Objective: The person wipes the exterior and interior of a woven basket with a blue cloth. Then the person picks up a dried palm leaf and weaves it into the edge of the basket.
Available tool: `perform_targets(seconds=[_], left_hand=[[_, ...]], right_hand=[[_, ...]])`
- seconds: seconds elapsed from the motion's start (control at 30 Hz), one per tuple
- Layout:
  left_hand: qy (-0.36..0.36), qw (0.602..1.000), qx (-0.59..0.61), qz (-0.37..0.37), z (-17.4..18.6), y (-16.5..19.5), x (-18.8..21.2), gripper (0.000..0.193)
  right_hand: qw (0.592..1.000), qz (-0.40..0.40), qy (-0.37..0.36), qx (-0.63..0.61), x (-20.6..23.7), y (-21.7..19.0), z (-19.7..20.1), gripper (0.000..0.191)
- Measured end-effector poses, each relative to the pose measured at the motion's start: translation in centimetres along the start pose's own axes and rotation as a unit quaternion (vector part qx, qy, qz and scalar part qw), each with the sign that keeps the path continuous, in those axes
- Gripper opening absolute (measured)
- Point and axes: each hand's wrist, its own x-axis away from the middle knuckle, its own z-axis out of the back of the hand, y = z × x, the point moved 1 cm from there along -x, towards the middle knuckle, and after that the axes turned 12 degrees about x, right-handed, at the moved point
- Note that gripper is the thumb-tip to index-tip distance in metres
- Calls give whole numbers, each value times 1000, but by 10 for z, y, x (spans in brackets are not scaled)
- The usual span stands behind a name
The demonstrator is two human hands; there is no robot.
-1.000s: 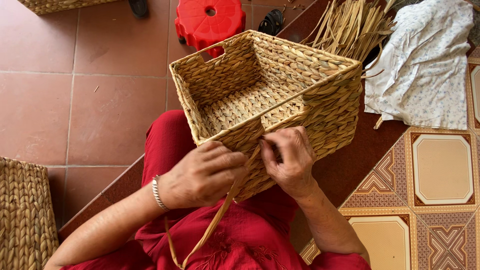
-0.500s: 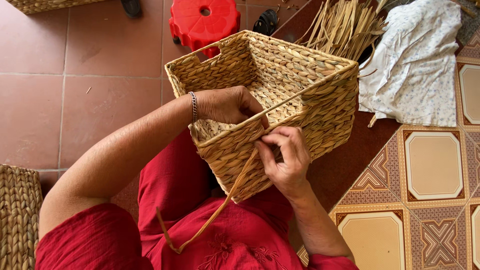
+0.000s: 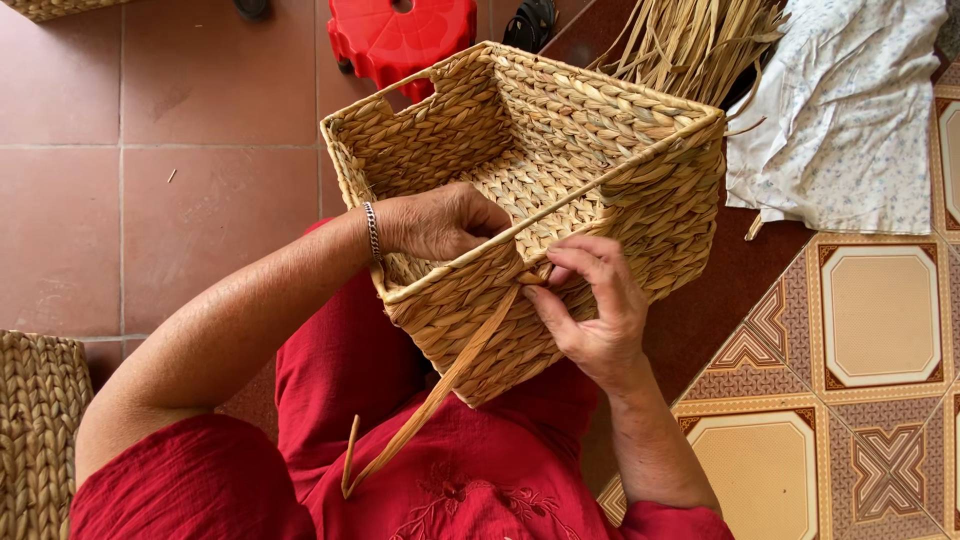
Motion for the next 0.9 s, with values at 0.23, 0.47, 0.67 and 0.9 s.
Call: perform_targets(seconds=[0.23, 0.47, 0.67, 0.9], left_hand=[[-30, 998, 32, 45, 6, -5, 13, 33], [-63, 990, 79, 96, 10, -6, 24, 35], [-26, 996, 17, 83, 15, 10, 37, 39], [-31, 997, -13, 70, 8, 4, 18, 35]], right_hand=[[998, -50, -37, -16, -8, -3, 7, 33], [988, -74, -66, -121, -4, 14, 10, 25], [974, -75, 32, -212, -4, 45, 28, 10], [992, 84, -74, 66, -27, 24, 19, 24]])
